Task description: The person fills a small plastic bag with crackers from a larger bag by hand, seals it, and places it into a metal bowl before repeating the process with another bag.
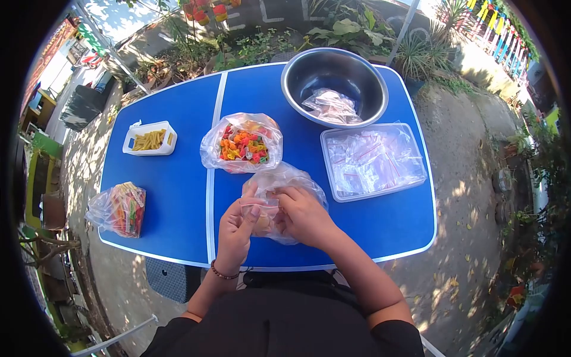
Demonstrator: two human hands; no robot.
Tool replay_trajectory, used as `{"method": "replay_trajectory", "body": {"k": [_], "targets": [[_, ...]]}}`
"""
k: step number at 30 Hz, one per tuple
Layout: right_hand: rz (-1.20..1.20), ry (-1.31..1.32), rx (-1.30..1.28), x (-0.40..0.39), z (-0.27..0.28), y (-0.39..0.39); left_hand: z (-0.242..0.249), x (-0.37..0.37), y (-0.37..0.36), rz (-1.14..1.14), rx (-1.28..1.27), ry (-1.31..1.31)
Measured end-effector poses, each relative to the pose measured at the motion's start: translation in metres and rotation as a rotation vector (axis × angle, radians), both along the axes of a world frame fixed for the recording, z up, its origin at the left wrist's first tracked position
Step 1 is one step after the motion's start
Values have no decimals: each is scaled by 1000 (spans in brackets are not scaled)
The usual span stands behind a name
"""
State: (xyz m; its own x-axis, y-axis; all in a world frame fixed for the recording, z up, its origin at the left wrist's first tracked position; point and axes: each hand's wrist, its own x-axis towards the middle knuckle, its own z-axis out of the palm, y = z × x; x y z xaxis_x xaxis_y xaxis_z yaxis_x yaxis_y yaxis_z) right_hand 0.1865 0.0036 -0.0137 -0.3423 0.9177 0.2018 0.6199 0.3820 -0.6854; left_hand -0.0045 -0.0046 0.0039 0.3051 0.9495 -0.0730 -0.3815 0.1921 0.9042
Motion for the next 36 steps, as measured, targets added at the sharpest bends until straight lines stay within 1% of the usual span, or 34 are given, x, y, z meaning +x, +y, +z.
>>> {"method": "replay_trajectory", "body": {"k": [2, 5, 8, 11, 14, 18, 20, 23, 26, 29, 32, 35, 36], "targets": [[-55, -145, 141, -13, -3, 6, 3, -3, 3, 3, 18, 0], [-4, -376, 35, -19, -9, 12, 3, -3, 7, 20, 90, 46], [-38, -411, 29, -21, 0, 7, 3, -4, 10, 90, 102, 22], [-31, -284, 10, -12, 14, -5, 5, -10, 13, 126, 138, 31], [6, -347, 55, 5, 11, -18, 1, -12, 15, 143, 179, 32], [16, -403, 0, 14, 17, -27, -1, -6, 14, 143, 242, 77], [-8, -396, -30, 16, 22, -24, 2, -4, 12, 126, 226, 105], [-204, -267, 44, 11, 19, -16, 9, 0, 9, 147, 234, 79], [-200, -276, 95, 13, 11, -6, 11, -3, 8, 139, 239, 104], [-85, -296, 191, 6, 13, 0, 11, -2, 8, 134, 238, 71], [-151, -390, 190, -5, 5, -2, 10, -3, 8, 108, 235, 41], [-149, -510, 195, 0, -6, -4, 7, -5, 8, 115, 220, 96], [-132, -428, 175, 2, -2, -6, 6, -6, 8, 96, 195, 70]]}}
